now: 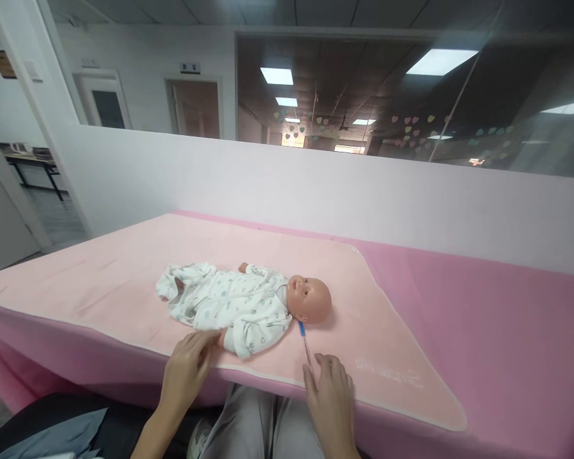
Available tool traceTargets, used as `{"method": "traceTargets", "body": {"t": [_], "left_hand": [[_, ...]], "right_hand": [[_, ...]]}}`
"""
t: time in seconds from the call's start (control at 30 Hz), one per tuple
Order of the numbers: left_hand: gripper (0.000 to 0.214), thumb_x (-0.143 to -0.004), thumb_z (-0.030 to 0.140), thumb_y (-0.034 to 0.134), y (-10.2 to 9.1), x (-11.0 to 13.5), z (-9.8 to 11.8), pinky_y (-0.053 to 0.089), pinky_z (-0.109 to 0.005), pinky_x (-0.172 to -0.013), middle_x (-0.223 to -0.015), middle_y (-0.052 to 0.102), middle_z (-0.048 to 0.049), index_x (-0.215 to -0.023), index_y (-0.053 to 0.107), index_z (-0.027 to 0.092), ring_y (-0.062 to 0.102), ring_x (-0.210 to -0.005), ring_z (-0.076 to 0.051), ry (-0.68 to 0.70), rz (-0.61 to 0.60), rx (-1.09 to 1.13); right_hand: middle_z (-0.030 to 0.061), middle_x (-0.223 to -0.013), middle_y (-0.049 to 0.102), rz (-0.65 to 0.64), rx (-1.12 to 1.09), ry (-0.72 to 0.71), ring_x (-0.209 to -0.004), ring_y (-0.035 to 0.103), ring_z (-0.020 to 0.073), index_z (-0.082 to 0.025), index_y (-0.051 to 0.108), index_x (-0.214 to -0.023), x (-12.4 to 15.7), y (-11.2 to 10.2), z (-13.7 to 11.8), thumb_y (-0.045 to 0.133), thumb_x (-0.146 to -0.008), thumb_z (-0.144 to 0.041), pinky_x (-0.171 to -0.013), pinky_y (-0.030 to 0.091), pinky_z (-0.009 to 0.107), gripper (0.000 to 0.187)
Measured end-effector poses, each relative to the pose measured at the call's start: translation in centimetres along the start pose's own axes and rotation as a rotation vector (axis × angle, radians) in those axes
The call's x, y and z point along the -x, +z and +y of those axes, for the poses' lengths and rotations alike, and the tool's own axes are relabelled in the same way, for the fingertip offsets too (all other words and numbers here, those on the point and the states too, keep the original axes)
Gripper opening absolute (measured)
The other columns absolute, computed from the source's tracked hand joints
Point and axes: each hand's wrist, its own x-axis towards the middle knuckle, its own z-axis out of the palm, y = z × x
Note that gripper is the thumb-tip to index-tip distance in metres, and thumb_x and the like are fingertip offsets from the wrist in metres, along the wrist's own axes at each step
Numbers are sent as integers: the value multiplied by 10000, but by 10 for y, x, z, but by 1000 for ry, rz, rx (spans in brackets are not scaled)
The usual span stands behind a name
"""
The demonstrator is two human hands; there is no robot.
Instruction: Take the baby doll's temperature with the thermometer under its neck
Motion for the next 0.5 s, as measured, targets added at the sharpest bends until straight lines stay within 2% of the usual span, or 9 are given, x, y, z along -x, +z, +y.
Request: {"method": "traceTargets", "body": {"t": [0.1,0.17,0.27,0.37,0.43,0.5], "left_hand": [[284,-884,280,420,1,0,1,480,-318,-828,-1104,633,-41,-1123,562,221,565,-1032,-210,-26,28,35],[286,-879,295,445,6,1,3,485,-314,-845,-1119,628,-36,-1134,556,229,560,-1053,-207,-21,65,45],[299,-870,306,465,19,-1,7,496,-317,-862,-1136,622,-43,-1144,555,226,562,-1068,-212,27,109,64],[312,-863,276,470,34,-7,13,488,-335,-893,-1162,611,-51,-1160,551,222,548,-1100,-220,103,122,63],[320,-853,241,474,40,-13,15,478,-342,-911,-1166,612,-54,-1161,558,218,544,-1110,-223,163,118,47],[322,-839,217,481,44,-19,13,471,-347,-925,-1160,619,-59,-1147,573,210,552,-1103,-227,213,114,33]], "right_hand": [[37,-707,573,14,139,-93,-700,492,204,-229,592,-695,-12,13,9,661,-715,-293,-669,296,322,96],[22,-634,556,14,189,-150,-632,482,185,-226,558,-609,-16,18,17,648,-697,-240,-619,279,302,127],[5,-565,526,40,205,-164,-551,459,165,-225,515,-568,-24,15,20,606,-698,-218,-558,261,286,159],[2,-573,528,-7,151,-77,-526,459,149,-220,518,-615,-47,-8,-1,529,-778,-271,-520,277,266,171],[-10,-542,506,-151,29,-54,-482,433,125,-209,505,-578,-74,-32,-25,518,-807,-365,-486,284,249,278],[-21,-509,457,-209,-133,-40,-477,409,114,-199,473,-537,-107,-54,-50,527,-800,-419,-460,276,237,347]]}}
